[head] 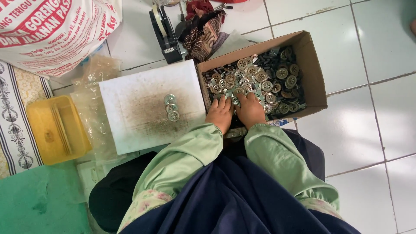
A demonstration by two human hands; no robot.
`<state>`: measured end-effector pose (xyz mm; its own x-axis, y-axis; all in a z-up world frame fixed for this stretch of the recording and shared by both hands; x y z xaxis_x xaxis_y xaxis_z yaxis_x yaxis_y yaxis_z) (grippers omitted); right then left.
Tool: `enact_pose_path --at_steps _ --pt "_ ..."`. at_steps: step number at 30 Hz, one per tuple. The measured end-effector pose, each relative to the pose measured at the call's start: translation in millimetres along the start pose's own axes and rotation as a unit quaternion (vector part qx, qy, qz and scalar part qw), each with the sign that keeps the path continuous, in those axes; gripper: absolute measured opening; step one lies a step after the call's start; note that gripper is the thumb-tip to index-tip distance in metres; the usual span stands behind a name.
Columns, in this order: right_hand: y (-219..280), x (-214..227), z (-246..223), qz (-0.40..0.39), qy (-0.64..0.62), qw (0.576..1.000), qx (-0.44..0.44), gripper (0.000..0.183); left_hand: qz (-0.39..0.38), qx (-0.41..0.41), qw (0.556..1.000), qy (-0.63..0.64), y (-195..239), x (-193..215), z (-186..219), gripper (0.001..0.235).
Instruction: The person counts out small metal components from a large box, arranges them on a white surface, and then places them into a small clear plastic bag by hand.
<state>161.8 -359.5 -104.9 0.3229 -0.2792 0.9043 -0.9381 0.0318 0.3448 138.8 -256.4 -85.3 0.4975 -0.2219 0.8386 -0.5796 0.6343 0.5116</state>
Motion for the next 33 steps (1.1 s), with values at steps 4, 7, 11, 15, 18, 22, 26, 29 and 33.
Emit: enact_pose_path --at_steps 4,7,11,15,18,22,26,29,33 --pt "-5.8 -8.3 2.3 -0.007 0.000 1.000 0.002 0.045 -0.012 0.013 1.000 0.018 -0.1 -2.2 0.4 0.051" --pt "-9.8 -9.9 2.9 -0.012 -0.019 1.000 -0.001 0.042 -0.020 0.013 1.000 -0.015 3.3 4.2 0.0 0.053" --pt "-9.2 -12.2 2.3 -0.008 -0.054 0.998 0.009 0.035 0.010 0.004 1.000 0.005 0.7 -1.3 2.2 0.051" --pt "8.3 12.5 -11.2 0.008 -0.105 0.994 0.012 0.026 0.074 -0.008 0.997 0.037 29.9 30.0 6.6 0.044" --pt "24.6 25.7 -16.7 0.085 -0.136 0.986 0.046 0.021 0.226 -0.016 0.973 0.033 59.1 39.1 4.3 0.043" --pt "62.7 39.3 -65.1 0.116 -0.189 0.971 0.087 0.018 0.355 -0.007 0.932 0.072 137.8 54.6 -9.8 0.037" --pt "97.2 13.6 -112.9 0.125 -0.225 0.961 0.104 0.017 0.413 0.024 0.905 0.098 215.9 30.9 -28.0 0.044" --pt "100.7 -13.3 -153.3 0.087 -0.253 0.956 0.116 0.016 0.433 0.063 0.893 0.108 245.6 -1.5 -51.1 0.046" --pt "89.0 -26.4 -195.0 0.066 -0.279 0.945 0.155 0.018 0.438 0.108 0.881 0.142 261.1 -16.3 -82.5 0.039"
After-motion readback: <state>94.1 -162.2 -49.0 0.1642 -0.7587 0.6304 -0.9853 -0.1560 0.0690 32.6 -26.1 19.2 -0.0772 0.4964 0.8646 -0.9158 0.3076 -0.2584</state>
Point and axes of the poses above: each hand's wrist, its own y-axis away from the middle knuckle, its own x-axis out of the back of the hand, z = x × y, the point moved 9 cm from there along -y, towards the middle knuckle, and after that the axes turned 4 degrees about y, right-handed, at the moved point
